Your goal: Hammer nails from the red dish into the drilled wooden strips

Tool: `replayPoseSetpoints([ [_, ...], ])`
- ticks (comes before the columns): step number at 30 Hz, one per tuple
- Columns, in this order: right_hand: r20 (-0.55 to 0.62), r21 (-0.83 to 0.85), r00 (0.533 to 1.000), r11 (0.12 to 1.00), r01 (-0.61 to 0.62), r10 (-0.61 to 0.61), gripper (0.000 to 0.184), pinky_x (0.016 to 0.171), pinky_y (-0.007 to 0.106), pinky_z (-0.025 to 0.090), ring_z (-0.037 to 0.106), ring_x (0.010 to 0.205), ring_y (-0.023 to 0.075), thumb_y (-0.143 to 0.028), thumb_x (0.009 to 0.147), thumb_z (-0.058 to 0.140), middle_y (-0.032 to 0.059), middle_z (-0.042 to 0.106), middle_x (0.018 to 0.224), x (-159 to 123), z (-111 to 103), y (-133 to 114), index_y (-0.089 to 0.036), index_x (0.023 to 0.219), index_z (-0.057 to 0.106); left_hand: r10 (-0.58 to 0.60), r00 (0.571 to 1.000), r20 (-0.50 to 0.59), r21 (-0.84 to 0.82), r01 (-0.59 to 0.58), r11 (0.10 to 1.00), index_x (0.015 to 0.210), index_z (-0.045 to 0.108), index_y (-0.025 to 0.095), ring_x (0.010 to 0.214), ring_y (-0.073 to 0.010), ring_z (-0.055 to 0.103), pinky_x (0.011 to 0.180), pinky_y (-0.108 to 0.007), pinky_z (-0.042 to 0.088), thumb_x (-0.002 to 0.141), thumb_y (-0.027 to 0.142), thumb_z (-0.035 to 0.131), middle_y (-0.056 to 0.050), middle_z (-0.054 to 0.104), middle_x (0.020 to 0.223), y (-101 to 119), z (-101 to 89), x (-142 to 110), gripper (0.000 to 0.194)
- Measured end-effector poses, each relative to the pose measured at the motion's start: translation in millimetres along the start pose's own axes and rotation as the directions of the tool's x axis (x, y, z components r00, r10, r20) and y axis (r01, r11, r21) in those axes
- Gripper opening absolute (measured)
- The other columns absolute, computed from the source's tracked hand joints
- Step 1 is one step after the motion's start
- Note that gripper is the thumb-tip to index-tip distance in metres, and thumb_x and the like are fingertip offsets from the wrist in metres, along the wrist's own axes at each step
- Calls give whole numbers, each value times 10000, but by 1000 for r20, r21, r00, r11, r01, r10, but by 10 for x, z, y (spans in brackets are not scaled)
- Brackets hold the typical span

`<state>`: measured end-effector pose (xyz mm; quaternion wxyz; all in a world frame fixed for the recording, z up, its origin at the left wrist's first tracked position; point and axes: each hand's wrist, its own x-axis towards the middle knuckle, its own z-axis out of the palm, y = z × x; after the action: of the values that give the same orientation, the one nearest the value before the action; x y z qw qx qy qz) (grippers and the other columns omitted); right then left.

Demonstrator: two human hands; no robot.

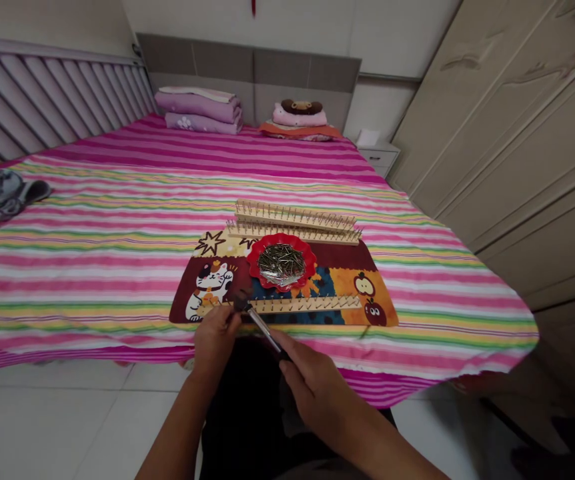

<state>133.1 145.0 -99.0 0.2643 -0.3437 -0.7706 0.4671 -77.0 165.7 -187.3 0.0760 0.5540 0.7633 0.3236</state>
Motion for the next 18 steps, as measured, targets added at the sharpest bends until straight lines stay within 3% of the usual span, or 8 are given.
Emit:
replayPoseSetpoints([
  [3,-64,25,997,999,-31,32,510,1096,414,336,468,1290,194,-128,925,398,32,548,1376,-148,-65,39,-296,1405,417,-3,1000,-3,-47,3,999,758,618,211,825,-178,609,762,-265,452,807,325,473,-41,666,819,-13,-4,6,191],
  [5,-118,56,988,994,-98,105,475,1036,405,398,549,1191,217,-184,925,427,38,627,1260,-300,-111,108,-302,1383,459,-12,1000,-5,-77,12,997,796,633,212,838,-179,617,777,-266,460,790,336,499,-40,682,850,-20,-31,-3,183],
  [7,-189,120,958,974,-193,213,438,827,351,518,655,906,219,-264,918,459,38,711,931,-472,-153,201,-299,1351,514,-17,1000,-13,-82,16,996,844,647,214,829,-177,621,777,-263,466,779,342,517,-36,688,855,0,-85,-15,195],
  [8,-217,160,939,958,-236,267,436,685,309,531,647,734,202,-309,914,469,24,679,747,-557,-172,251,-289,1346,526,-13,999,-29,-75,11,997,860,651,213,818,-176,621,770,-262,468,780,350,519,-35,689,850,28,-121,-16,207],
  [10,-248,246,897,920,-306,365,466,470,236,439,521,502,152,-387,904,481,-16,526,535,-711,-208,347,-261,1349,530,15,997,-78,-52,-19,998,876,656,212,808,-173,618,759,-261,469,792,373,513,-34,689,855,127,-193,10,230],
  [13,-269,358,838,857,-371,475,535,378,191,239,331,430,101,-448,885,497,-55,358,506,-872,-265,460,-221,1370,500,107,989,-106,0,-108,994,854,665,207,810,-174,618,756,-263,466,807,371,500,-38,692,865,368,-244,173,237],
  [15,-283,410,803,823,-394,525,578,388,196,155,262,441,92,-459,881,498,-71,295,515,-935,-308,508,-194,1392,461,183,983,-22,79,-180,980,841,678,204,822,-182,619,768,-272,462,814,325,485,-46,695,864,555,-208,362,229],
  [18,-291,447,769,792,-416,568,612,413,209,126,234,458,94,-470,888,478,-82,258,518,-991,-366,548,-164,1415,418,232,951,204,283,-285,916,852,703,186,868,-223,623,800,-321,451,807,247,462,-85,702,881,810,-64,677,252],
])
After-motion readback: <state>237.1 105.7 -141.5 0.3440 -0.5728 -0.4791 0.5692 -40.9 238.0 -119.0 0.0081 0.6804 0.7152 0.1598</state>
